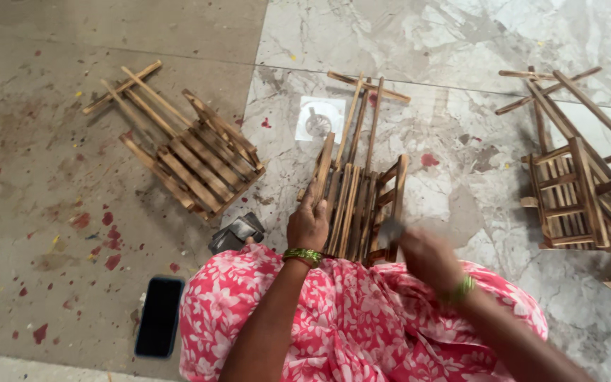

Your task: The person sits on the floor sanding small wooden miniature furniture pieces, including a slatted cot-like frame and small chairs, using a small sanding block. They rotate and reposition each piece to sand different sides and surfaces, then set finished pieces aside and pick up the next one.

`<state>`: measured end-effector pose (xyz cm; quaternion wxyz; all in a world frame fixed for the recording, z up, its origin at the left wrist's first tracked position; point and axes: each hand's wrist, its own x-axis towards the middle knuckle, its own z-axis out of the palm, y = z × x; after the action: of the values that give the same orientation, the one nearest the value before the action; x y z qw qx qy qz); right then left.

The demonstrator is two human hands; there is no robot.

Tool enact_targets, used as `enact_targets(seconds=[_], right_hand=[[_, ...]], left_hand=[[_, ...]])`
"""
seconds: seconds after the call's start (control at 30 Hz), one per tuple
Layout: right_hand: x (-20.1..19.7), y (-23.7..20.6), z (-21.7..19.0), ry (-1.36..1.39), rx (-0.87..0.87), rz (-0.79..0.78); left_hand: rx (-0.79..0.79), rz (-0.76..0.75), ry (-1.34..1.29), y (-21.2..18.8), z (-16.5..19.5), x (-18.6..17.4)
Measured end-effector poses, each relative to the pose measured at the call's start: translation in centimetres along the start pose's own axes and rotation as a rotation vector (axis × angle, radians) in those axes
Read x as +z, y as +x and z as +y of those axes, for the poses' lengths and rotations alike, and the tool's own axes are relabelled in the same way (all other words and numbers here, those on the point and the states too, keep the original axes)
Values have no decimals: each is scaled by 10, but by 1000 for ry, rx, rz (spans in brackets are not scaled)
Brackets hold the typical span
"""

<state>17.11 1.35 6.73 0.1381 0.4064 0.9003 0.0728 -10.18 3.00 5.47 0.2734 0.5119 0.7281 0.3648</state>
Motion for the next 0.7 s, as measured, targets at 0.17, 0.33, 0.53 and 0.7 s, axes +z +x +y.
enact_targets(seconds=[0.17, 0.33, 0.53, 0.7], right_hand=[[10, -12, -4, 303, -33, 435], [10, 83, 60, 314, 233, 378], [-17, 26, 21, 402, 156, 193], [-16, -17, -14, 449, -72, 548]], left_hand=[[-214, -198, 19, 4, 4, -4], [-13, -114, -69, 2, 11, -14], [-109, -144, -25, -2, 5, -3], [35, -40, -33, 3, -15, 7]])
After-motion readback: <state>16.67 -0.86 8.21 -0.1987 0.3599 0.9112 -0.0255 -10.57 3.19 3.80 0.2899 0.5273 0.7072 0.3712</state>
